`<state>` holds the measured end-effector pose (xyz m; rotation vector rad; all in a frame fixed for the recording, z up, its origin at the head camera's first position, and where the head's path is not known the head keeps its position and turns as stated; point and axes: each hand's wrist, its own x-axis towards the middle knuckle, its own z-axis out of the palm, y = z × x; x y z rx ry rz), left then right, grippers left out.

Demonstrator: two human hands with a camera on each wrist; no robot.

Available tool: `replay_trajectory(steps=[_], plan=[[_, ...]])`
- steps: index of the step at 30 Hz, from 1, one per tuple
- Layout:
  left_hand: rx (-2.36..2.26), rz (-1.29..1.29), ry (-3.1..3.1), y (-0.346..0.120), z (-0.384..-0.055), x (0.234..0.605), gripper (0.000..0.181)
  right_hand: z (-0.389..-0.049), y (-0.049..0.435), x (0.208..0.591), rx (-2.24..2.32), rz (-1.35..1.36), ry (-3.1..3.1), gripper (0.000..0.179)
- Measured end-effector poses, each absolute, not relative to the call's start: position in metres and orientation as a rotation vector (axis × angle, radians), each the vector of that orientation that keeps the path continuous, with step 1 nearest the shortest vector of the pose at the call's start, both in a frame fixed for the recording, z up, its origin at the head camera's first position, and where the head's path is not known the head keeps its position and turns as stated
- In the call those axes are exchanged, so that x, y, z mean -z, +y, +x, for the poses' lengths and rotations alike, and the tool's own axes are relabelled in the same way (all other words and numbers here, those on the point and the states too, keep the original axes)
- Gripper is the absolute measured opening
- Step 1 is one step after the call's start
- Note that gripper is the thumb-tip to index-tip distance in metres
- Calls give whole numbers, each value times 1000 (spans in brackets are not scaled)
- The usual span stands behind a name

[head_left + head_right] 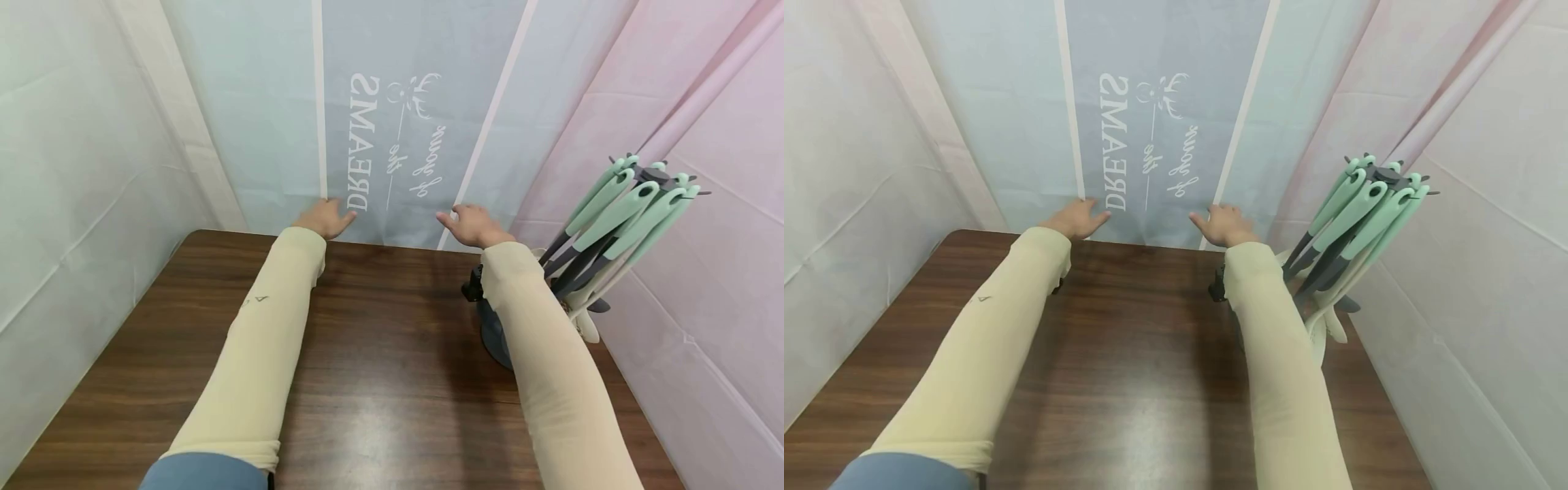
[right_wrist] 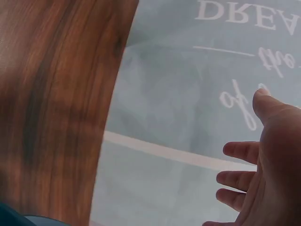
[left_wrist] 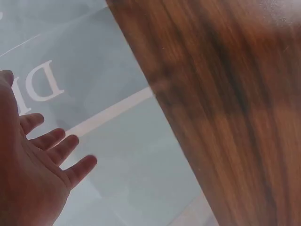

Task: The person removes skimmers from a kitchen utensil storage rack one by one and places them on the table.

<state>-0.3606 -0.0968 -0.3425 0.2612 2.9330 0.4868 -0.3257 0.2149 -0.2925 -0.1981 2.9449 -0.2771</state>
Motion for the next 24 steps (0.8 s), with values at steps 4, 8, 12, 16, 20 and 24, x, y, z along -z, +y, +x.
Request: replay_trajectory(steps=[4, 8, 12, 16, 20, 24], plan=[[-496, 363, 2919, -99, -360, 332, 70, -325, 215, 288, 304, -260, 2958, 71], [-542, 441, 2916, -101, -360, 323, 68, -323, 214, 284, 340, -294, 2979, 70], [-602, 459, 2915, -104, -362, 319, 66, -320, 214, 278, 401, -306, 2995, 71], [-647, 480, 2905, -107, -363, 318, 64, -314, 215, 270, 467, -304, 3016, 72], [-665, 516, 2885, -111, -359, 314, 63, -307, 214, 260, 525, -281, 3028, 74], [-688, 581, 2882, -116, -354, 311, 62, -299, 214, 250, 596, -249, 3041, 75]])
